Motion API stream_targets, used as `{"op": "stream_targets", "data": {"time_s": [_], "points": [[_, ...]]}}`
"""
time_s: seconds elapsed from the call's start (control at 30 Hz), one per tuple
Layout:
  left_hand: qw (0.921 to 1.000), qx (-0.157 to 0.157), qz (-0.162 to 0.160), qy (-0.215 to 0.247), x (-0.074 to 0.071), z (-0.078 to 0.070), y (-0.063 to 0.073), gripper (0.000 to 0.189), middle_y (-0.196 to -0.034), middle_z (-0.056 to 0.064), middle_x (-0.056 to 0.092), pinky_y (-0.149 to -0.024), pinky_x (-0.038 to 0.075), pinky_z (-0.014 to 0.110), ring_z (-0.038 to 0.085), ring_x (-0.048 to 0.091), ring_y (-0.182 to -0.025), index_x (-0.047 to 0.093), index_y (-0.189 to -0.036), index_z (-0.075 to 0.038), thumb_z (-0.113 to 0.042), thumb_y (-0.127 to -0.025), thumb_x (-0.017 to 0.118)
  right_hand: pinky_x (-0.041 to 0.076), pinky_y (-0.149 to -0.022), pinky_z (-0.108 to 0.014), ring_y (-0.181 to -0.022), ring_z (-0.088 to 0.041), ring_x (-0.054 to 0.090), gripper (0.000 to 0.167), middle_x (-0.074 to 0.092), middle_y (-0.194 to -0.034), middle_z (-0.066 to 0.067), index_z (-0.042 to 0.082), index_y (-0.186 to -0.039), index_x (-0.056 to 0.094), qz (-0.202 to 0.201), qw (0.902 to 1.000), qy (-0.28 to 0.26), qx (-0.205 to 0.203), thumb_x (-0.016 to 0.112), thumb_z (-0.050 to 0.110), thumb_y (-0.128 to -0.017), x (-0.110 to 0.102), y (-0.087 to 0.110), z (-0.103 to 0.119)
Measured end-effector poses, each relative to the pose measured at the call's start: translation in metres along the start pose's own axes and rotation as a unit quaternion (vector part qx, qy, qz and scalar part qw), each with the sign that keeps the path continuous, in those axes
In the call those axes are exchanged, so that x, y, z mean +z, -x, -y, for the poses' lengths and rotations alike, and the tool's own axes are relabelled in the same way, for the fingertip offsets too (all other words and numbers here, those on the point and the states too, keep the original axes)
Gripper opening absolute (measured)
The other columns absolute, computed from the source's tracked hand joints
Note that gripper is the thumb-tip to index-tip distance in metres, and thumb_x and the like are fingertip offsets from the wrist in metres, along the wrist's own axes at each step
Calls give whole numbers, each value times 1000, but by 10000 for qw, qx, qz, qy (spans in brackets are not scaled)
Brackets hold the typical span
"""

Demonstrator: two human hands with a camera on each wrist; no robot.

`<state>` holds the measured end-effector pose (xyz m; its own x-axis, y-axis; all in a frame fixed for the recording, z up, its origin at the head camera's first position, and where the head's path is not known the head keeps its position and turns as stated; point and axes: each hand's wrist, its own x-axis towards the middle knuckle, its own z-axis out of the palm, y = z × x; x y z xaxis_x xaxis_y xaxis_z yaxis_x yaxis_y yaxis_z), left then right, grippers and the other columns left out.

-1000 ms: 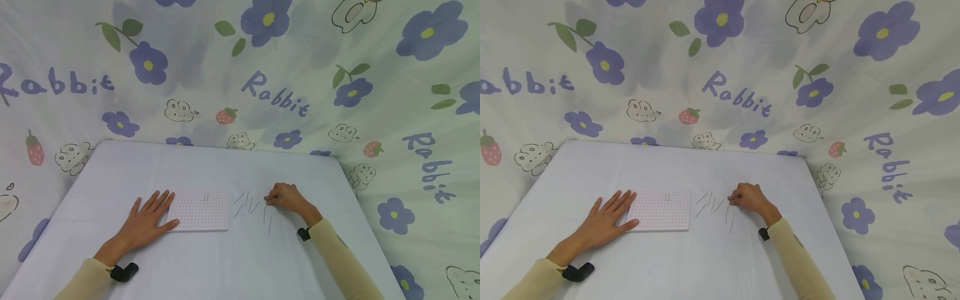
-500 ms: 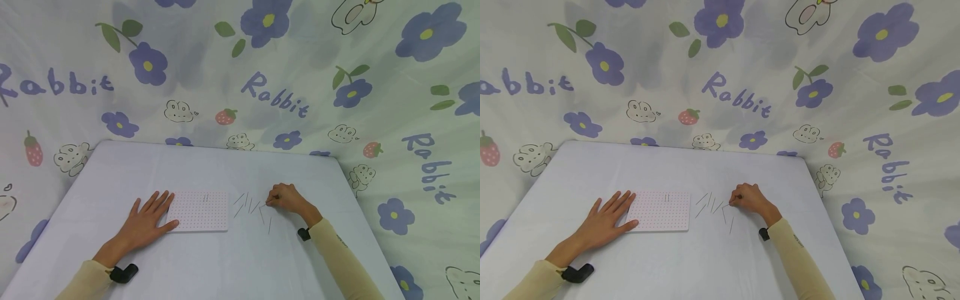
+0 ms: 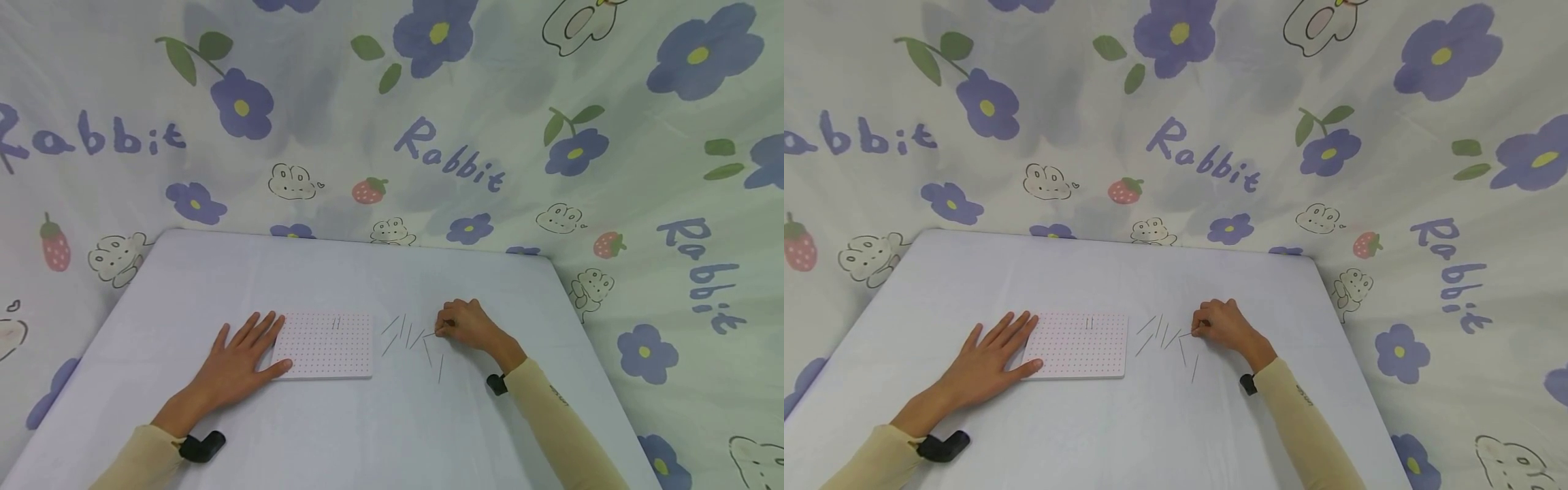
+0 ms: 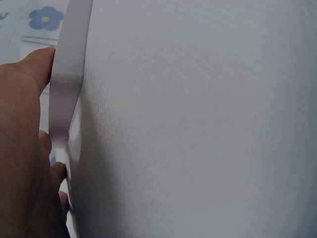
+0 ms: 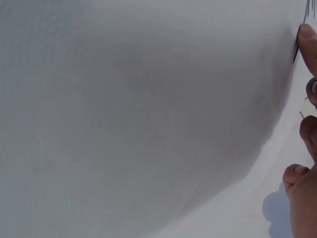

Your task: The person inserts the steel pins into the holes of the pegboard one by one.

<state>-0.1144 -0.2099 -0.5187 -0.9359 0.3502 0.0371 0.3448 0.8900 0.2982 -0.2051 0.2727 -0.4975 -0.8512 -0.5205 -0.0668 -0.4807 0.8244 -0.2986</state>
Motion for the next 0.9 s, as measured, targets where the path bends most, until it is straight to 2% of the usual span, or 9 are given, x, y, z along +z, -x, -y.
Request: {"op": "stream_targets", "data": {"time_s": [0.3,0.9], "points": [[10000,6,-37,0,-1,0,0,92,-166,13,24,-114,4,73,39,15,-153,24,-162,-17,-72,-93,50,31,-76,-35,-80,-3,49,7,55,-80,24,35,-84,72,-167,9990,341,-251,76,37,-89,2,1,-2],[10000,15,-1,17,0,0,0,92,-166,13,24,-114,5,72,39,16,-153,23,-162,-17,-71,-93,50,31,-76,-36,-76,-4,49,5,56,-77,23,32,-85,77,-340,9993,-2,-127,76,32,-90,5,5,-3]]}}
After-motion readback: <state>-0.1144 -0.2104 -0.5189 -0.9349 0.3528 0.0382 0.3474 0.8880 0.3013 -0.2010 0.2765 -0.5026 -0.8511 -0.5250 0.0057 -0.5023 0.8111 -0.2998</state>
